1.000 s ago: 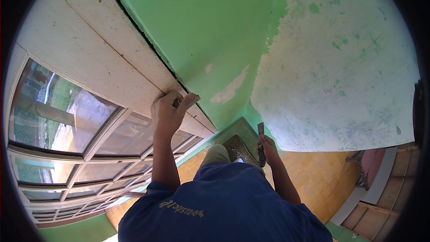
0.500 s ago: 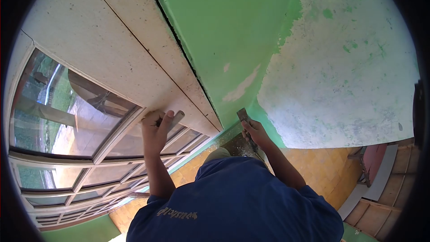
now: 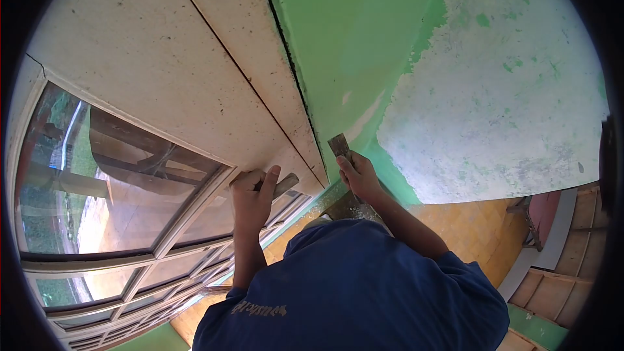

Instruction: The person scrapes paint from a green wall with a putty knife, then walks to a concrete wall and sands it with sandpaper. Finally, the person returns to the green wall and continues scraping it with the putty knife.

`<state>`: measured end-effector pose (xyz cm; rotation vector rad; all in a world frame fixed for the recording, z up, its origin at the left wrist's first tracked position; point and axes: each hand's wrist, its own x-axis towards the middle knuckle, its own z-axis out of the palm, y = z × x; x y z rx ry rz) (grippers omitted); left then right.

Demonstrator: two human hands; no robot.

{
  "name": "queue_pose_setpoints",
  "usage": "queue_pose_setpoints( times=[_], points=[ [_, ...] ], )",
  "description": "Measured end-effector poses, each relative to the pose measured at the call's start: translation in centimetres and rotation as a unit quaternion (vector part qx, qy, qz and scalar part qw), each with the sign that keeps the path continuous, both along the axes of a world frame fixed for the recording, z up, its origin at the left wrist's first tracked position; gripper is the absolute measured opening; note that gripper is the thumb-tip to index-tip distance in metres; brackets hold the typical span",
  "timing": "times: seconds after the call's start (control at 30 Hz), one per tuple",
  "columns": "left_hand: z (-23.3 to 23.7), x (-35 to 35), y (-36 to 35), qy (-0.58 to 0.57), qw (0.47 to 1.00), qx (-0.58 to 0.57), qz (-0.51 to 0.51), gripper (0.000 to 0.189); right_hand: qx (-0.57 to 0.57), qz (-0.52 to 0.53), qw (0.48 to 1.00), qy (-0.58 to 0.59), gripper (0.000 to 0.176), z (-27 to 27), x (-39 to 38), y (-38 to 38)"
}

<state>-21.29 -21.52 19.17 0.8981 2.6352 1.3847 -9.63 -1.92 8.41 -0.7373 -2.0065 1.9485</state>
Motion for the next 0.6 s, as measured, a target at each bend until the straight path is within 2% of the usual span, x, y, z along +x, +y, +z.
queue_pose_setpoints(
  times=[0.17,0.37,0.6],
  points=[
    [0.0,-0.1,0.0,0.022,1.000,-0.002,-0.004,0.035,0.056,-0.019,0.998,0.037,0.036,1.7,-1.9,-0.4],
    [0.2,0.0,0.0,-0.030,1.000,-0.007,-0.006,0.035,0.075,-0.043,0.996,0.031,0.038,3.9,-3.3,-0.7],
    [0.0,-0.2,-0.1,-0.012,1.000,-0.019,-0.003,0.037,0.101,-0.052,0.993,0.024,0.034,2.9,-3.1,-1.3]
  ],
)
